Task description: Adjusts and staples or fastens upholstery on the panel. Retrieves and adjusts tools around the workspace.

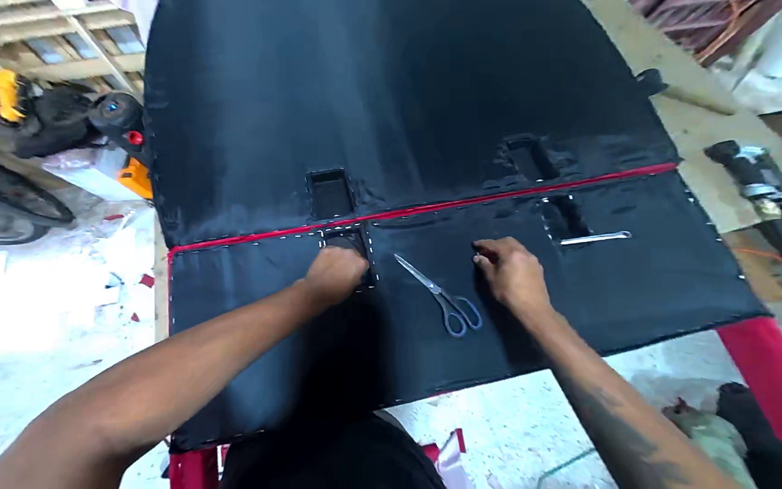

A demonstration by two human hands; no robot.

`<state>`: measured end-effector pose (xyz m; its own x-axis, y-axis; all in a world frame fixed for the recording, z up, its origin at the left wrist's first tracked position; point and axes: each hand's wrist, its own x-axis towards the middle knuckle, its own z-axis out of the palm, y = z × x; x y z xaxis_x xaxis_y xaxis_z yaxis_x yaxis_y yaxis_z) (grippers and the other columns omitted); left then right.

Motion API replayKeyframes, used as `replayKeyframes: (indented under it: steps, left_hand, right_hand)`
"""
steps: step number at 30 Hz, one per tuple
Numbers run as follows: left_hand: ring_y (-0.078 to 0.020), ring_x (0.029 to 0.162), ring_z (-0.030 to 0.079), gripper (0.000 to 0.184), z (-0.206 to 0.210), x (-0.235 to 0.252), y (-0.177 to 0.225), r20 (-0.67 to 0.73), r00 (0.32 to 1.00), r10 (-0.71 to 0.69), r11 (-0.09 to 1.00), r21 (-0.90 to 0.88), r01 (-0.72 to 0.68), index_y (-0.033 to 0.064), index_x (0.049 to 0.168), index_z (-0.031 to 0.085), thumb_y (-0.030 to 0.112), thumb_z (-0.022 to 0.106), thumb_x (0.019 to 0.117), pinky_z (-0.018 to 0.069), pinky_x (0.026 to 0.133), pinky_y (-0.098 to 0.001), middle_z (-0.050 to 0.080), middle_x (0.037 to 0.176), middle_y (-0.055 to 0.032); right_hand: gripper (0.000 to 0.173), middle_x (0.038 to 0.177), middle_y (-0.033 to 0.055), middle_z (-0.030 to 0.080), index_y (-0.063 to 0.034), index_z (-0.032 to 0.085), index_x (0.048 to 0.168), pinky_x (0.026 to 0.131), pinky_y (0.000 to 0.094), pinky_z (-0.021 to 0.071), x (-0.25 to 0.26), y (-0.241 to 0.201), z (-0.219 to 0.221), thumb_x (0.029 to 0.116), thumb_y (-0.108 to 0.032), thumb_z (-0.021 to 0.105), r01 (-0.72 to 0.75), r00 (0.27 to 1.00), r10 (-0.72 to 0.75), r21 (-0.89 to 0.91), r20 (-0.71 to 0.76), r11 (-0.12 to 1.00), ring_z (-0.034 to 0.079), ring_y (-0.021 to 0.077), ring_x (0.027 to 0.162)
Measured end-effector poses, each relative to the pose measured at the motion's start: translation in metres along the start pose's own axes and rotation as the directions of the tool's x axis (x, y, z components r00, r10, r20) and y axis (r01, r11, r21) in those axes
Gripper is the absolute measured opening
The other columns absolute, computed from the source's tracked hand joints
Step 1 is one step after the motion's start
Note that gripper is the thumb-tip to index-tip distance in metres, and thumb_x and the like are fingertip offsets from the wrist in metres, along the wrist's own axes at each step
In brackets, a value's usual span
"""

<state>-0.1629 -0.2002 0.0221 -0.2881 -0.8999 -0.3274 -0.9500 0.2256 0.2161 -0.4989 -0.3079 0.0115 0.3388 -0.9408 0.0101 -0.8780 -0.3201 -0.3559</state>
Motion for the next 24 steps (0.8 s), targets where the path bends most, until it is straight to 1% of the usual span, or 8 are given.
replayKeyframes:
  steps: [3,6,10,14,17,19,21,24]
  left_hand:
    - [-0.0318,0.095,0.070,0.011,-0.003,0.006,0.003,0.037,0.999,-0.004,0.997,0.081,0.000,0.0115,0.101,0.073,0.019,0.068,0.0944,0.0567,0.083,-0.0562,0.073,0.101,-0.0095]
    - [-0.0298,0.102,0.069,0.016,-0.005,0.006,0.001,0.038,0.999,0.000,0.994,0.114,-0.004,0.0097,0.103,0.072,0.023,0.065,0.0964,0.0530,0.092,-0.0541,0.072,0.106,-0.0091]
    - [-0.0242,0.104,0.068,0.021,-0.018,0.002,-0.026,-0.295,0.955,-0.008,1.000,-0.030,-0.001,0.0131,0.098,0.073,0.031,0.062,0.1006,0.0530,0.092,-0.0516,0.073,0.102,-0.0048]
    - [-0.0192,0.097,0.066,0.021,-0.004,0.013,-0.055,-0.441,0.893,-0.085,0.996,-0.016,0.087,0.0166,0.096,0.073,0.035,0.063,0.0996,0.0503,0.084,-0.0447,0.071,0.096,-0.0002]
    - [-0.0172,0.090,0.065,0.021,0.003,0.019,-0.061,-0.517,0.855,-0.041,0.997,0.036,0.070,0.0175,0.093,0.072,0.034,0.062,0.0997,0.0472,0.081,-0.0427,0.069,0.089,0.0017]
    - [-0.0180,0.090,0.064,0.020,0.005,0.022,-0.063,-0.559,0.829,-0.032,0.997,0.039,0.066,0.0179,0.093,0.071,0.036,0.063,0.0987,0.0458,0.081,-0.0432,0.068,0.089,0.0014]
    - [-0.0233,0.098,0.063,0.025,0.002,0.024,-0.066,-0.551,0.829,-0.094,0.995,-0.013,0.103,0.0175,0.102,0.068,0.041,0.071,0.0934,0.0466,0.084,-0.0477,0.067,0.100,-0.0028]
    - [-0.0284,0.120,0.057,0.050,-0.001,0.026,-0.077,-0.481,0.856,-0.188,0.982,-0.098,0.160,0.0200,0.121,0.065,0.056,0.074,0.0867,0.0478,0.094,-0.0544,0.062,0.127,-0.0057]
  right_hand:
    - [0.012,0.102,0.0128,0.071,-0.0115,0.076,0.105,0.080,0.0610,0.0577,0.008,0.002,0.000,0.0944,-0.014,0.072,0.030,1.000,-0.029,-0.036,0.011,0.999,0.070,0.0343,0.094]
    - [0.008,0.092,0.0118,0.072,-0.0114,0.073,0.095,0.075,0.0628,0.0566,0.008,0.001,-0.006,0.0950,-0.020,0.073,-0.052,0.998,0.053,-0.028,0.047,0.998,0.071,0.0346,0.087]
    - [0.016,0.084,0.0086,0.072,-0.0149,0.074,0.095,0.071,0.0634,0.0549,-0.004,-0.007,-0.013,0.0946,-0.031,0.074,-0.226,0.974,0.223,0.198,0.037,0.954,0.070,0.0306,0.079]
    - [0.011,0.080,-0.0027,0.074,-0.0173,0.074,0.099,0.068,0.0407,0.0639,-0.037,-0.048,-0.008,0.0934,-0.026,0.076,-0.237,0.955,0.296,0.576,-0.008,0.782,0.072,0.0124,0.070]
    - [0.011,0.078,0.0006,0.075,-0.0125,0.074,0.102,0.060,0.0339,0.0628,-0.060,-0.094,-0.003,0.0932,-0.018,0.077,-0.166,0.953,0.303,0.793,-0.024,0.587,0.071,0.0141,0.065]
    - [0.013,0.081,0.0028,0.076,-0.0108,0.074,0.105,0.054,0.0323,0.0587,-0.070,-0.123,0.000,0.0947,-0.018,0.075,-0.171,0.958,0.287,0.850,0.023,0.499,0.070,0.0152,0.062]
    - [0.015,0.082,0.0019,0.076,-0.0125,0.073,0.107,0.052,0.0311,0.0562,-0.076,-0.147,0.008,0.0960,-0.022,0.073,-0.229,0.959,0.259,0.852,0.114,0.471,0.069,0.0141,0.061]
    - [0.013,0.083,-0.0002,0.076,-0.0132,0.072,0.106,0.053,0.0307,0.0588,-0.071,-0.178,0.030,0.0964,-0.023,0.072,-0.233,0.966,0.215,0.835,0.142,0.499,0.070,0.0122,0.062]
